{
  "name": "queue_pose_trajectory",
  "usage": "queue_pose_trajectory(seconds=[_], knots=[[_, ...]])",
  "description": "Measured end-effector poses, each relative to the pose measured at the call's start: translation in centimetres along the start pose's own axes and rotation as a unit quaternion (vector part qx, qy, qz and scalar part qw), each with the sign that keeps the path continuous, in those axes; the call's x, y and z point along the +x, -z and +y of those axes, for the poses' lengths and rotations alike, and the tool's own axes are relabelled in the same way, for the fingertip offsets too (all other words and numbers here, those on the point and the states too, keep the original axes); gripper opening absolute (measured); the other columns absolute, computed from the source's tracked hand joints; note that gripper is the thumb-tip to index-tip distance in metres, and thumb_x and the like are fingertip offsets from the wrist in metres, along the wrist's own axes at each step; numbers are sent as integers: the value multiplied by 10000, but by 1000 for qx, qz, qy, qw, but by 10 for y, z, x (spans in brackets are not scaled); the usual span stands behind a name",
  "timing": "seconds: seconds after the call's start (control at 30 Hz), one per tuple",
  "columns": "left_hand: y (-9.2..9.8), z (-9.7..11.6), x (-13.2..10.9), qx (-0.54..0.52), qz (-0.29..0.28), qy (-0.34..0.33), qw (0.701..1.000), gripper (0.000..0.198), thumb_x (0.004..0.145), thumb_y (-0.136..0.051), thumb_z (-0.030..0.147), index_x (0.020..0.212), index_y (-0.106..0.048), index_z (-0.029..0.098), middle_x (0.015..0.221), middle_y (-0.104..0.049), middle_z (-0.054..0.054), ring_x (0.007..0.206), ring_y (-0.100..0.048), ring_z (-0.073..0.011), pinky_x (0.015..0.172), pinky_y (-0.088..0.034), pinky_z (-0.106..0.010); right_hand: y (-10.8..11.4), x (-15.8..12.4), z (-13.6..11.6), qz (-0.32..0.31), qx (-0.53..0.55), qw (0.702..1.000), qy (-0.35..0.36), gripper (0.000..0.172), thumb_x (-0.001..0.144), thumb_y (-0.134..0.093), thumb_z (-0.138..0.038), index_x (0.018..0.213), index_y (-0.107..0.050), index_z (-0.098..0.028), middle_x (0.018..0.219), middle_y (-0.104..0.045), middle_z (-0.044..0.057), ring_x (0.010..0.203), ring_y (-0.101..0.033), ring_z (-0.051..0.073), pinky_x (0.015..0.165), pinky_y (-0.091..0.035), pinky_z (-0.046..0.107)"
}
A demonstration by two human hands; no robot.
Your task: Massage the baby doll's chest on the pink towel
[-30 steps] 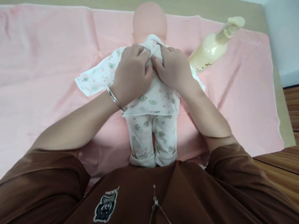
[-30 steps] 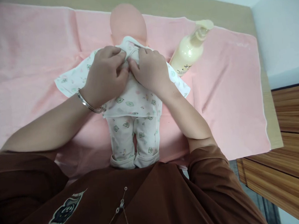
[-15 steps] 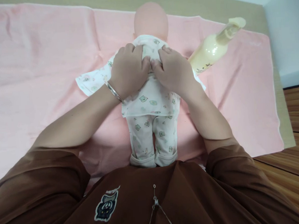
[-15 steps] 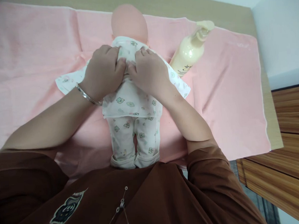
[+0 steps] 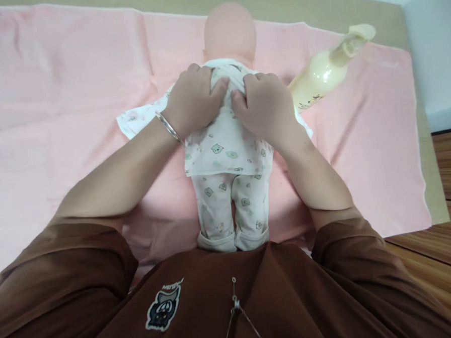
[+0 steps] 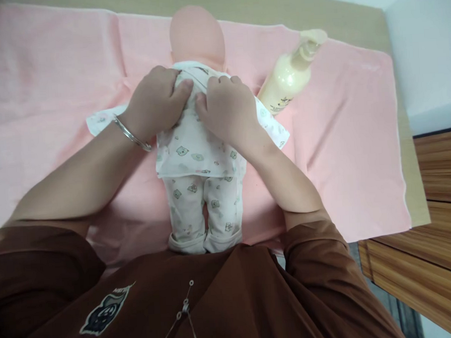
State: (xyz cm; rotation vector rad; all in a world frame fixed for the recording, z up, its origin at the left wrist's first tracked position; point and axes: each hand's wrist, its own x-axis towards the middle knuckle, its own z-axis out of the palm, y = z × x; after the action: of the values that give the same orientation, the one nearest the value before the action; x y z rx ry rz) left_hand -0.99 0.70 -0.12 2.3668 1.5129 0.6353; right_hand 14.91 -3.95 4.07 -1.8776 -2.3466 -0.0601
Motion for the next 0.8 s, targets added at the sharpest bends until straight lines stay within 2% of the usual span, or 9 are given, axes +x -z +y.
queue_pose_trajectory(seconds=[0.1,0.2,0.27,0.37,0.43,0.5,0.63,0.8], knots=[[10,23,-16,31,44,-13,998,170,934,-380,309,940,-509,198,968,-487,-119,979,-445,-297,889,-366,-456,-8,13,13,-49,41,998,-25,508,924,-105,-535,1006,-516,-248,984,-606,84,885,-511,273,721,-401,374],[16,35,-25,18,49,-50,997,123,897,-405,268,842,-513,254,981,-482,-102,958,-459,-305,862,-396,-448,-14,19,19,-69,54,996,-33,547,926,-72,-553,1030,-505,-236,1005,-604,88,884,-525,268,730,-399,369],[14,32,-21,2,53,-48,997,130,884,-433,272,773,-500,266,942,-471,-86,910,-462,-284,821,-415,-435,-12,16,16,-40,35,998,-29,521,934,-90,-529,1051,-498,-226,1011,-596,99,887,-524,284,746,-395,383],[4,16,-7,0,59,7,998,164,881,-476,312,733,-489,243,842,-447,-66,825,-444,-236,766,-413,-404,-2,1,4,-2,6,1000,6,473,942,-140,-480,1079,-495,-199,1018,-581,116,896,-510,306,778,-388,408],[-1,7,1,10,52,42,998,215,898,-466,352,722,-489,232,767,-434,-51,773,-426,-209,728,-395,-385,6,-9,-4,3,-13,999,47,432,940,-191,-433,1082,-499,-165,1015,-576,133,893,-505,311,788,-390,419],[-4,2,4,18,37,44,998,243,919,-426,373,731,-493,235,737,-438,-46,758,-421,-200,702,-377,-375,12,-15,-9,-1,-26,997,70,411,932,-212,-405,1072,-505,-154,1006,-574,144,896,-501,312,799,-392,430],[-10,-1,4,45,46,36,997,209,921,-380,374,844,-514,233,809,-475,-65,806,-437,-215,729,-369,-370,13,-14,-8,-20,-2,999,48,412,928,-172,-413,1033,-515,-209,999,-582,119,921,-490,304,809,-393,430],[-11,9,-2,67,67,35,995,183,906,-395,317,938,-531,199,905,-495,-82,897,-444,-225,821,-368,-387,-2,5,8,-38,57,998,4,428,920,-166,-489,1097,-472,-248,1114,-569,87,1022,-479,287,809,-382,401]])
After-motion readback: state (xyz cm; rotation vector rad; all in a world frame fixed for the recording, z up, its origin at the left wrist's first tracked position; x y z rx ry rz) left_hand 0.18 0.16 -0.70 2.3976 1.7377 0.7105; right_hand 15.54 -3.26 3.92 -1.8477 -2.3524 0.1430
